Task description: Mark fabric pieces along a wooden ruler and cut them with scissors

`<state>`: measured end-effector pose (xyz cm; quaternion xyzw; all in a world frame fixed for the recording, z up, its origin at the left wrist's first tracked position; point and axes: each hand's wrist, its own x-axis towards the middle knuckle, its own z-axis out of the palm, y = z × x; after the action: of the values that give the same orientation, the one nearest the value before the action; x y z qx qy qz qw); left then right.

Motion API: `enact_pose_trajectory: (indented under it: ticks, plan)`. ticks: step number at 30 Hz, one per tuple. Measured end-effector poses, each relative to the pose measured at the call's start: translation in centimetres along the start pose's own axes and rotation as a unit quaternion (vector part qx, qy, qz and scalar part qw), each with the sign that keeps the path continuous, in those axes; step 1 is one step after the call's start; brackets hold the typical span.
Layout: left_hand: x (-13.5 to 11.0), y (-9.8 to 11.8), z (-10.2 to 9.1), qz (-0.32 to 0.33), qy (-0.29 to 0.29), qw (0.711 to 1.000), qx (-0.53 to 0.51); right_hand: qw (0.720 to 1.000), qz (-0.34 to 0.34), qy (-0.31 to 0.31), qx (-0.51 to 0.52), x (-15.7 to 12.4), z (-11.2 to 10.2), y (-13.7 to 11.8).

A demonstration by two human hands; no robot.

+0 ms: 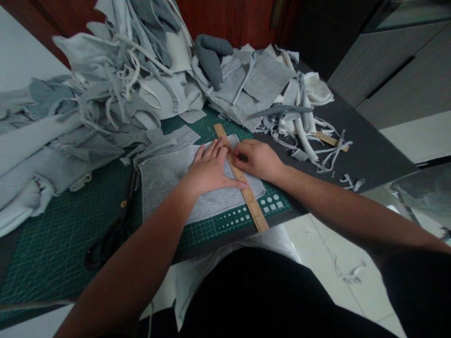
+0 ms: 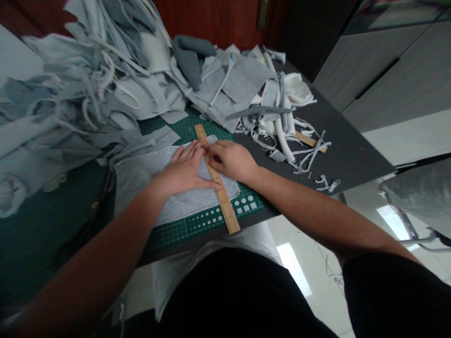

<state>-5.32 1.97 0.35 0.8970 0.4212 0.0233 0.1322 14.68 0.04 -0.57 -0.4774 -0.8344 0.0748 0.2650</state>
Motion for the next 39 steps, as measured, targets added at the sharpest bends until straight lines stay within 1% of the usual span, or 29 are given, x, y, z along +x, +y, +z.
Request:
enact_pose_trajectory:
  ticks: [5, 11, 18, 22, 26, 33, 36, 39]
  plan:
    - [0.0, -0.1, 0.1, 0.002, 0.005, 1.000, -0.013, 0.999, -0.037, -0.010, 0.026, 0.0, -0.2, 0.7]
    - [-0.1, -0.1, 0.1, 0.008, 0.011, 1.000, -0.015, 0.999, -0.029, -0.013, 0.024, -0.7, -0.4, 0.8]
    - [-0.2, 0.0, -0.1, 0.007, 0.009, 1.000, -0.009, 0.999, -0.029, -0.022, 0.025, -1.8, -0.8, 0.1]
    - [-0.2, 0.0, -0.1, 0.002, 0.004, 1.000, -0.003, 0.999, -0.028, -0.031, 0.034, -3.2, -1.3, -0.5]
    - [-0.2, 0.0, -0.1, 0.003, 0.004, 1.000, 0.001, 0.997, -0.039, -0.044, 0.049, -5.2, -2.0, -1.3]
    - [-0.1, 0.3, -0.2, -0.005, -0.003, 1.000, 0.007, 0.993, -0.067, -0.038, 0.088, -8.6, -3.0, -2.9]
    - [0.0, 0.4, -0.3, -0.007, -0.006, 1.000, 0.005, 0.990, -0.087, -0.039, 0.102, -9.7, -3.4, -3.5]
    - [0.0, 0.5, -0.4, -0.009, -0.008, 1.000, -0.005, 0.988, -0.089, -0.042, 0.118, -10.6, -3.6, -3.7]
